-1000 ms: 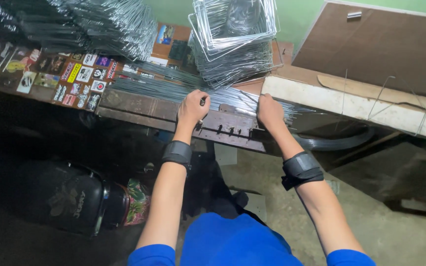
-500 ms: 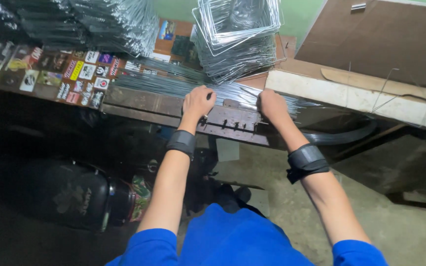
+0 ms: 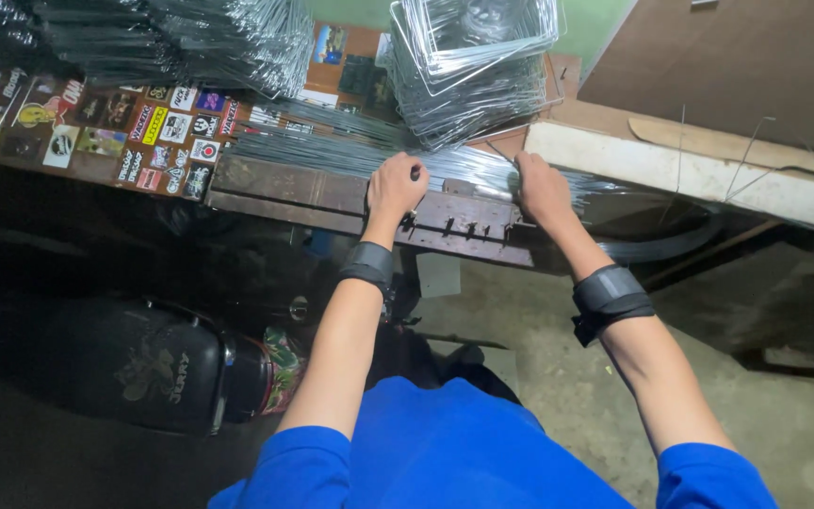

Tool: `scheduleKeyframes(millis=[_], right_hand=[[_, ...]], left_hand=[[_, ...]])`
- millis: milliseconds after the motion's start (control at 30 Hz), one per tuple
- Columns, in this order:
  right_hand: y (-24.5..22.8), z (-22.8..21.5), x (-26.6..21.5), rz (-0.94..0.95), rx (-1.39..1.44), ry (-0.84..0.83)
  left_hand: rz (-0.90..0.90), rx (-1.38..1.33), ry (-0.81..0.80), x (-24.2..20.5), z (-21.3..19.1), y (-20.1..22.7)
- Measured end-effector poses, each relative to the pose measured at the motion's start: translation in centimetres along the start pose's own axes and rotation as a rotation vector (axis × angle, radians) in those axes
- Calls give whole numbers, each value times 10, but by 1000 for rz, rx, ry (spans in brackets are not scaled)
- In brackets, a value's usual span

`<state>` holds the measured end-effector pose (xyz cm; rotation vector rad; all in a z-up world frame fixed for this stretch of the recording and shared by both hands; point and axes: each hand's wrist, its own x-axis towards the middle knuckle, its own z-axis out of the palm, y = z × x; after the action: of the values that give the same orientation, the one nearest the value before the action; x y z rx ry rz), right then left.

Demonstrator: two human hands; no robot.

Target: Bending metal wires into rectangular frames using a manual bending jig and a metal rod.

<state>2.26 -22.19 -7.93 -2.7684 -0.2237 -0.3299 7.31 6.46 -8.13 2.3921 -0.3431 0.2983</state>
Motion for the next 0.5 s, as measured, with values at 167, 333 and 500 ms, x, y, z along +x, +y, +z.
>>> scheduleKeyframes(millis=[167, 333, 500], right_hand=[[-1, -4, 0, 12, 34, 47], [-7, -6, 3, 22, 68, 150], [-18, -20, 4, 39, 111, 203]], left_hand=[[61, -33, 125, -3, 6, -5], [-7, -67, 80, -5, -1, 2], [7, -97, 95, -7, -2, 2]])
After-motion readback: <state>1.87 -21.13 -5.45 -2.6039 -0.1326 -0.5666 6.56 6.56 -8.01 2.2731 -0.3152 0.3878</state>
